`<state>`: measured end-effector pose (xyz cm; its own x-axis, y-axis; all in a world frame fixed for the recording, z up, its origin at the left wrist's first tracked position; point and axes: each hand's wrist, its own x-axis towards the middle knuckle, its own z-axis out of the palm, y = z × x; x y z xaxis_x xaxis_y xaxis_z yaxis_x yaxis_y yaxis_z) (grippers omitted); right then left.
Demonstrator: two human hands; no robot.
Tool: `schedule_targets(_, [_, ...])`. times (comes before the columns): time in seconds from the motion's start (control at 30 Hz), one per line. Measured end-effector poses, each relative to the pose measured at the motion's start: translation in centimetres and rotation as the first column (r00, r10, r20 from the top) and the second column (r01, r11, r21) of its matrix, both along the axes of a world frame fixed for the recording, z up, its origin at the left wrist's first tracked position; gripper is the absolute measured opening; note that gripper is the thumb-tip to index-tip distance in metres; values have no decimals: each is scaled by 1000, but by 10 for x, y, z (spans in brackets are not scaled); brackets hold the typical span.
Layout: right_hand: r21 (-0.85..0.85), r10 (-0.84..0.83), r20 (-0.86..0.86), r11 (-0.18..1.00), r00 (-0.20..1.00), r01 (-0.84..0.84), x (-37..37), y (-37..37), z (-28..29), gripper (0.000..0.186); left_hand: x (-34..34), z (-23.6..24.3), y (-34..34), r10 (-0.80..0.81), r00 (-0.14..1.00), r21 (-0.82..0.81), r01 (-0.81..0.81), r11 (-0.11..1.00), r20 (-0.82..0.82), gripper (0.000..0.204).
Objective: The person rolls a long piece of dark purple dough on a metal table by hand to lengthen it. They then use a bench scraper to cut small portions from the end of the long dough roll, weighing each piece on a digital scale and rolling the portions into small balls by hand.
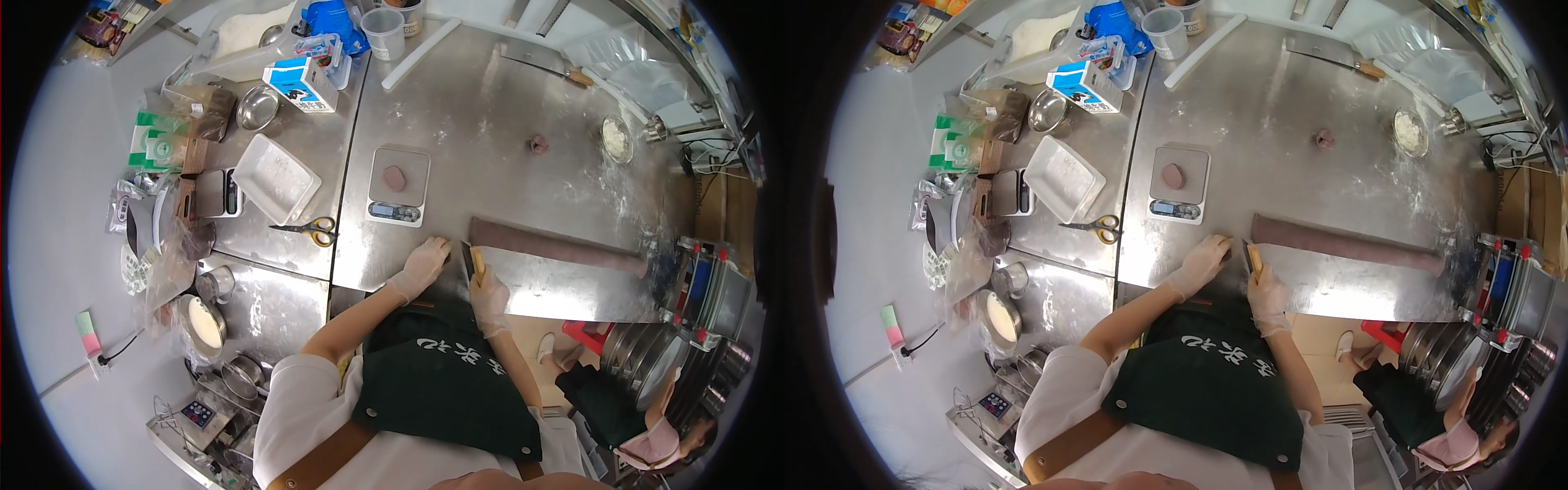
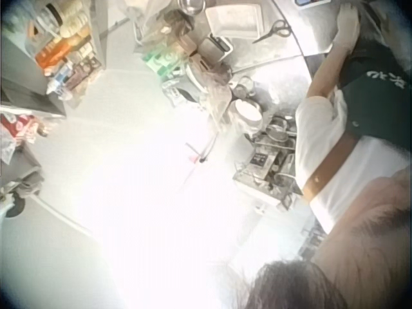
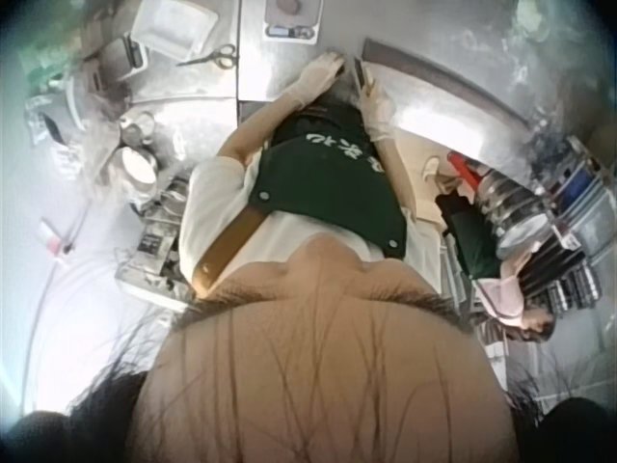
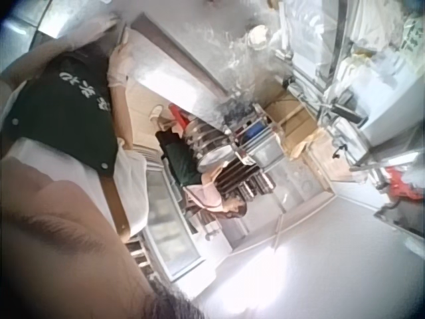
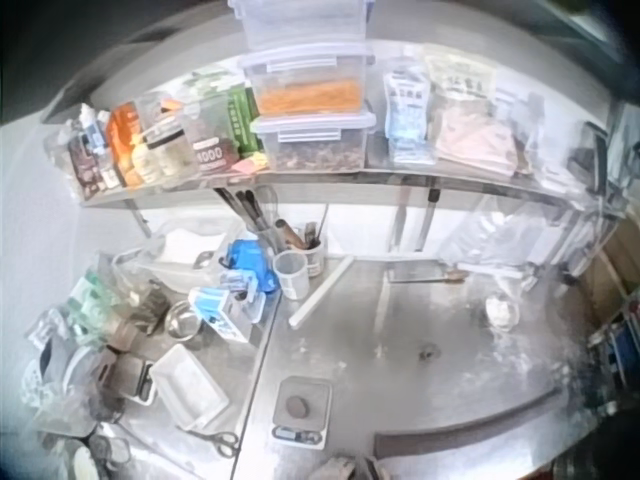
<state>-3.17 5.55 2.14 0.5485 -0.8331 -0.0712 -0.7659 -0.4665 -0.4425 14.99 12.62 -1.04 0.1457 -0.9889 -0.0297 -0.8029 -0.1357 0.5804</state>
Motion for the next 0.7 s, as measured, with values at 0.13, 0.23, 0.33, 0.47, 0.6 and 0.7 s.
schedule_targets(0.13, [24, 13, -64, 1000, 998, -12, 5, 0, -5, 15, 3, -19, -3, -5, 996, -102, 14, 995, 89, 52])
schedule_targets(0.23, [27, 6, -95, 1000, 995, -4, 5, 0, -9, 16, 1, -11, -1, 19, 996, -102, -10, 995, 89, 63])
schedule_targets(0.33, [25, -7, -132, 1000, 991, 10, 6, 1, -9, 16, 3, 8, 0, 108, 988, -58, -115, 992, -113, 77])
schedule_targets(0.47, [15, -7, -173, 1000, 985, 9, 8, 2, -8, 16, 5, 4, 2, 96, 989, -1, -97, 995, -115, 83])
schedule_targets(0.6, [-2, 2, -145, 1000, 989, -2, 6, 2, -11, 16, 4, 1, 2, 105, 992, -5, -106, 994, -75, 86])
schedule_targets(0.7, [11, 3, -144, 1000, 990, -1, 8, 2, -11, 16, 6, 2, 4, 102, 989, 35, -99, 994, -104, 83])
